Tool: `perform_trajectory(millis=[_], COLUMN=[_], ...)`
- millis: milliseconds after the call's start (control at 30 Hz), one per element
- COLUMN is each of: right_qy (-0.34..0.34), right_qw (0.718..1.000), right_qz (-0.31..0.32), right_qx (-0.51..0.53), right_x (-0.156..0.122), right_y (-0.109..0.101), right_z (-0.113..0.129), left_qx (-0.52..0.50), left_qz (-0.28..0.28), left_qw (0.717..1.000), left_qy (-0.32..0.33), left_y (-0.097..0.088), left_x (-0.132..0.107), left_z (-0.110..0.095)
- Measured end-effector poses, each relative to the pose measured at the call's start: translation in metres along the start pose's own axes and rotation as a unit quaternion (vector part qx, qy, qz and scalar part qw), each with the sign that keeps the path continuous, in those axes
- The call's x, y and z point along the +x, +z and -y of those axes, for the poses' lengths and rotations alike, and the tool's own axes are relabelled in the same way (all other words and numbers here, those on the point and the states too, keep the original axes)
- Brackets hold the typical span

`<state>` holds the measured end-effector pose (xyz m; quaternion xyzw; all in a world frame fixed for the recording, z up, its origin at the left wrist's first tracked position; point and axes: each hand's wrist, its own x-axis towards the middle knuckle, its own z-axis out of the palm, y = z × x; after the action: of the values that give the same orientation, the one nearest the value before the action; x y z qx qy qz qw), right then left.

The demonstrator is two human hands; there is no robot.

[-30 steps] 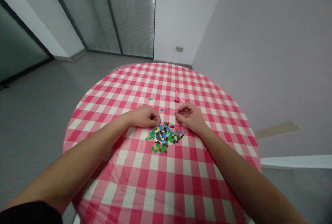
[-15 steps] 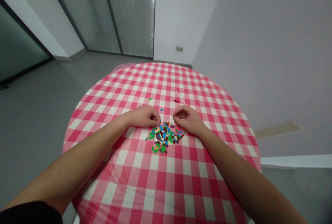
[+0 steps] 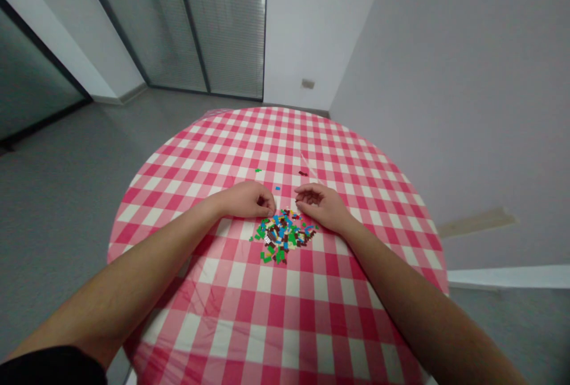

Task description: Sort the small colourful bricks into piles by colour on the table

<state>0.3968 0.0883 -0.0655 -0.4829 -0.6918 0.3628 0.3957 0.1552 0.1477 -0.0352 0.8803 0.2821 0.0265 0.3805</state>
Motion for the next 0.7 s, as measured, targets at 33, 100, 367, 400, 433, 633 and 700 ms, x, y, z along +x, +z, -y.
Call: perform_trajectory(millis=[33, 100, 367, 400, 433, 633, 700], right_qy=[-0.007, -0.035, -0.07, -0.06, -0.046, -0.003, -0.013], right_qw=[1.0, 0.997, 0.987, 0.988, 0.99, 0.99, 0.987], right_qz=[0.003, 0.002, 0.022, 0.02, 0.016, -0.007, -0.013], right_qx=[-0.019, -0.07, -0.144, -0.139, -0.134, -0.138, -0.162], right_x=[0.0004, 0.0014, 0.0022, 0.0022, 0.0021, 0.0021, 0.0024], right_y=[-0.001, -0.0033, -0.0052, -0.0046, -0.004, -0.0056, -0.0073], right_z=[0.0001, 0.0016, 0.0091, 0.0085, 0.0076, 0.0031, 0.0009], left_qx=[0.002, 0.003, -0.001, -0.002, -0.002, -0.003, -0.002], left_qz=[0.001, -0.001, -0.001, 0.0, 0.0, -0.002, -0.001], left_qw=[1.0, 1.0, 1.0, 1.0, 1.0, 1.0, 1.0], left_qy=[0.0, -0.001, -0.004, -0.005, -0.006, -0.009, -0.006], left_y=[-0.0001, -0.0001, -0.0005, -0.0007, -0.0008, -0.0007, -0.0004], left_x=[0.0, -0.0001, -0.0003, -0.0004, -0.0004, 0.0, 0.0003], left_z=[0.0, 0.0002, -0.0004, -0.0009, -0.0015, -0.0017, -0.0006])
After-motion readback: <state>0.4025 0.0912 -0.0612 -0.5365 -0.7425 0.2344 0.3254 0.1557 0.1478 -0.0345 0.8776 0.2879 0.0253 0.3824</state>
